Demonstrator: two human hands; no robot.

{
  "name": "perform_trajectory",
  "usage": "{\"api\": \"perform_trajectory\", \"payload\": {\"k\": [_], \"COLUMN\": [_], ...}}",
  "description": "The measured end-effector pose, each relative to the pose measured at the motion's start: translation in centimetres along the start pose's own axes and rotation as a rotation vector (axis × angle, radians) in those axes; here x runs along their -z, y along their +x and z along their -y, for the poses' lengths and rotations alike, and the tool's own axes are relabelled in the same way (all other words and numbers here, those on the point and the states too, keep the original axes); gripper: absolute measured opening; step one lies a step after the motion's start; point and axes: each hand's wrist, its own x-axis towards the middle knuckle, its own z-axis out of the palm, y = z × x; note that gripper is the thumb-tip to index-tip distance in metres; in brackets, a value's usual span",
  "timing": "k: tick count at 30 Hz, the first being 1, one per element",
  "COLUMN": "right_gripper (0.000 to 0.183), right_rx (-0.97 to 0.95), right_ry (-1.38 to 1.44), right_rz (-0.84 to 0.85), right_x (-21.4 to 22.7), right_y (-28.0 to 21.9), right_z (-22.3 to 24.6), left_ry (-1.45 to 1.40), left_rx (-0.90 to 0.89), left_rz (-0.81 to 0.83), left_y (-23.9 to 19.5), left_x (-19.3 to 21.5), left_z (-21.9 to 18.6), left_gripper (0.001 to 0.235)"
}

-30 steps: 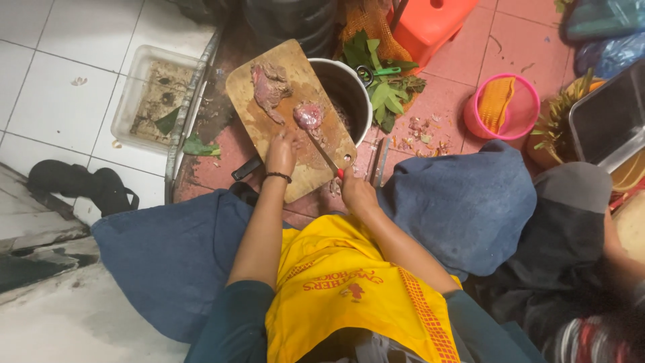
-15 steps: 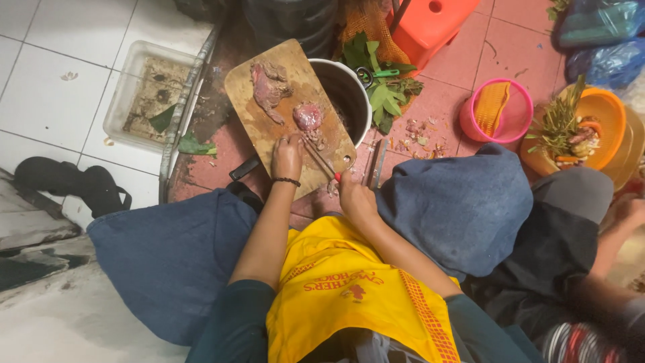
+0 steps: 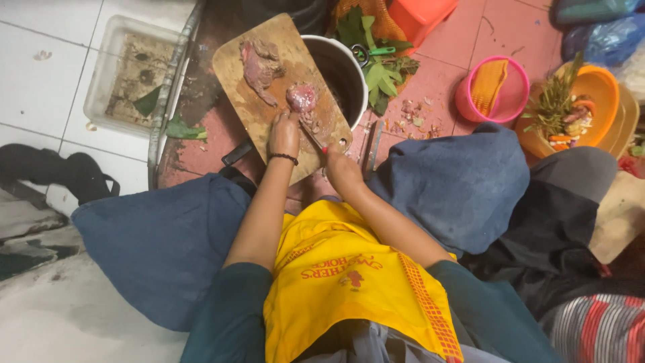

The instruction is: Slicing raw meat into smaller pieces on a wooden cutting board and occasionally sharpening the knife.

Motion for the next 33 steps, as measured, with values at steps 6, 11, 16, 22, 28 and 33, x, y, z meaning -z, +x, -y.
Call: {"api": "perform_trajectory", "payload": {"k": [6,11,16,22,28,33], "right_gripper": [0.016,0.023,0.023,0.022,0.031,0.032], "right_rx": [0.075,-0.052,-0.189,-0.123,-0.215,0.243], "right_ry": [-0.012,0.229,0.474,0.311,0.449,-0.255], "right_rz": [-0.12,0.099,0.477,0.492,0.664,-0.32], "right_x": [-2.6,-0.9,2.9,7.5,3.7,-4.1], "right_y": [-0.9,-3.7,0.3,0.1,0.2,1.0], "right_z": [-0.2,-1.4,-1.3,-1.3,-1.1,1.0], "left_ry": [0.032,0.042,0.015,0.099,0.067,0.042], "left_rx": [0.154,0.2,0.158,0.171,0.184,0.179], "left_rz": [-0.01,-0.012,-0.013,-0.041,-0.041,-0.04], "left_y": [-1.0,-0.5,-1.1,-1.0,-1.2,-1.1], "left_x": [-1.0,3.2,3.5,1.1,1.2,2.4], "left_z": [0.2,-2.9,-3.2,-1.9,-2.0,-2.3], "left_gripper": [0.023,0.018,0.013,0.015,0.021,0.017]}}
